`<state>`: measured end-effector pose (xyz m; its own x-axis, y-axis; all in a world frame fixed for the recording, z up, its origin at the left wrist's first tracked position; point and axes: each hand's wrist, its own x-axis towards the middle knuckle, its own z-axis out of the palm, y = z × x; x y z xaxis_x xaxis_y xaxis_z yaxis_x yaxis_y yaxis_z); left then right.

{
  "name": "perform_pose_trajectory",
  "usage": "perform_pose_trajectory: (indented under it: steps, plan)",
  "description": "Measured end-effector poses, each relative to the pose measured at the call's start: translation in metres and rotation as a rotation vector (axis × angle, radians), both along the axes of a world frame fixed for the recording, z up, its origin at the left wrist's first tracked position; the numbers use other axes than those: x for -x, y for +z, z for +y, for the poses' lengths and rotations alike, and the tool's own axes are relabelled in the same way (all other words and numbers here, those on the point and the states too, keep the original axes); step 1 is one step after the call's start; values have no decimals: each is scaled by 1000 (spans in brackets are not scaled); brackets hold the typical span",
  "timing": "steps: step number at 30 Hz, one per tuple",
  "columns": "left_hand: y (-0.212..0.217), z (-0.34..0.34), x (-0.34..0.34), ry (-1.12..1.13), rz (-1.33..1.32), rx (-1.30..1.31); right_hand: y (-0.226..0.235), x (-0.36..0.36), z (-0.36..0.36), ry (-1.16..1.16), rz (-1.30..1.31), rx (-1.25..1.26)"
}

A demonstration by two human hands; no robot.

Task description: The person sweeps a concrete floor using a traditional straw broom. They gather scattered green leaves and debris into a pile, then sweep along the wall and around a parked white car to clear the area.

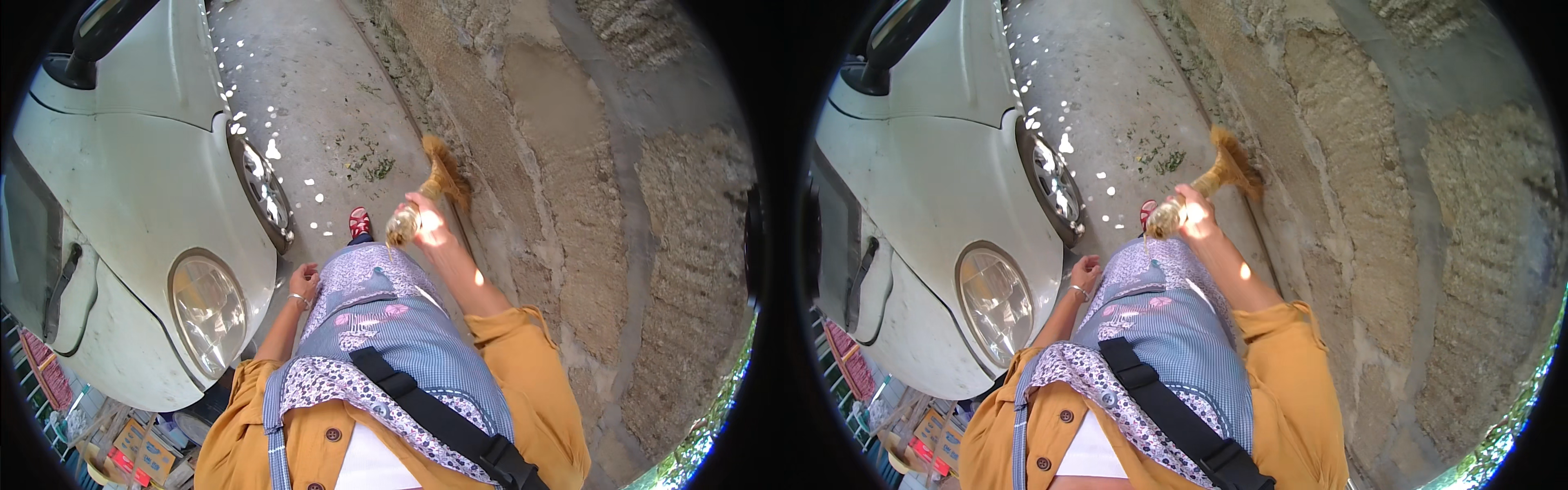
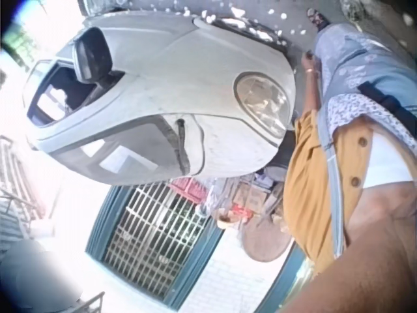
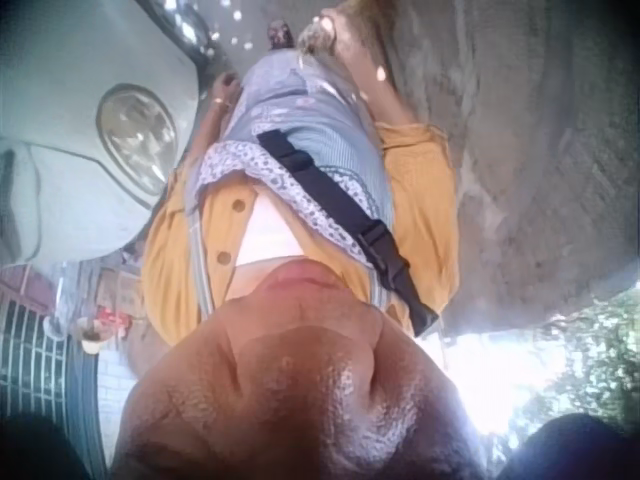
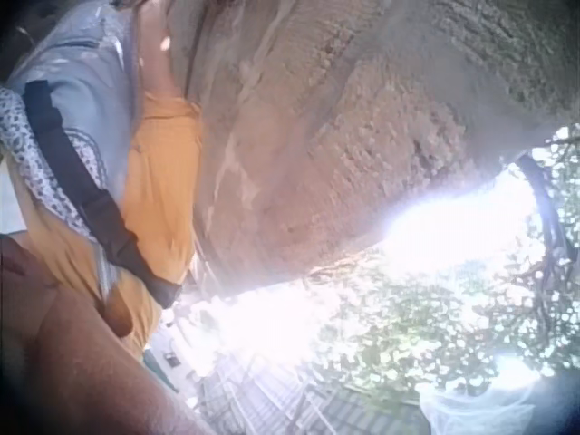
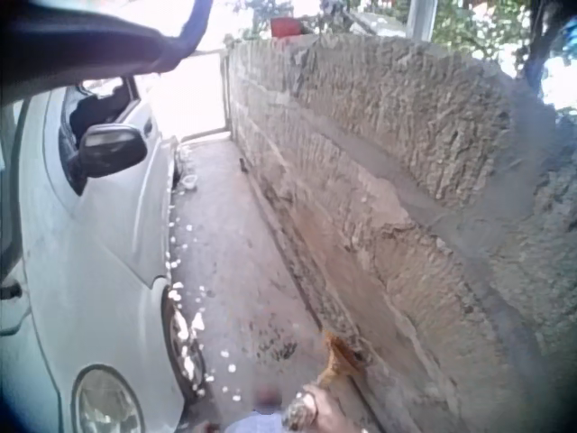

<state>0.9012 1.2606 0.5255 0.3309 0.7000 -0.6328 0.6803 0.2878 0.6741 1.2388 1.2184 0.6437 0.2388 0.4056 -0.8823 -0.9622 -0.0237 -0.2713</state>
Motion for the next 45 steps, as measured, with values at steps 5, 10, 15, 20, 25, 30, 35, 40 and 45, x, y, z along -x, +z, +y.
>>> perform_pose_trajectory:
  steps: [5, 10, 15, 20, 25, 30, 35, 40, 45]
  plan:
    - [-10, 25, 28, 89, -49, 62, -52, -40, 117, 114, -37, -337]
    - [-35, 30, 64, 67, 18, 70, -51, -66, 104, 275, -148, -498]
    - [-47, 38, 55, 46, 56, 108, 28, -28, 74, 377, -275, -249]
    - [-25, 44, 14, -9, 31, 113, 73, 0, 78, 178, -72, -116]
    - [12, 44, -11, -48, 69, 142, -7, -11, 108, 227, -83, -158]
    - [-4, 23, 24, -76, 142, 143, -15, -38, 74, 426, -196, -197]
    - [-21, 22, 29, -84, 152, 127, 53, -24, 24, 521, -280, -110]
    - [-33, 8, 6, 3, 79, 128, 34, -19, 21, 492, -161, -17]
    - [-34, -23, -9, 139, -20, 141, 5, -44, 47, 571, -45, -180]
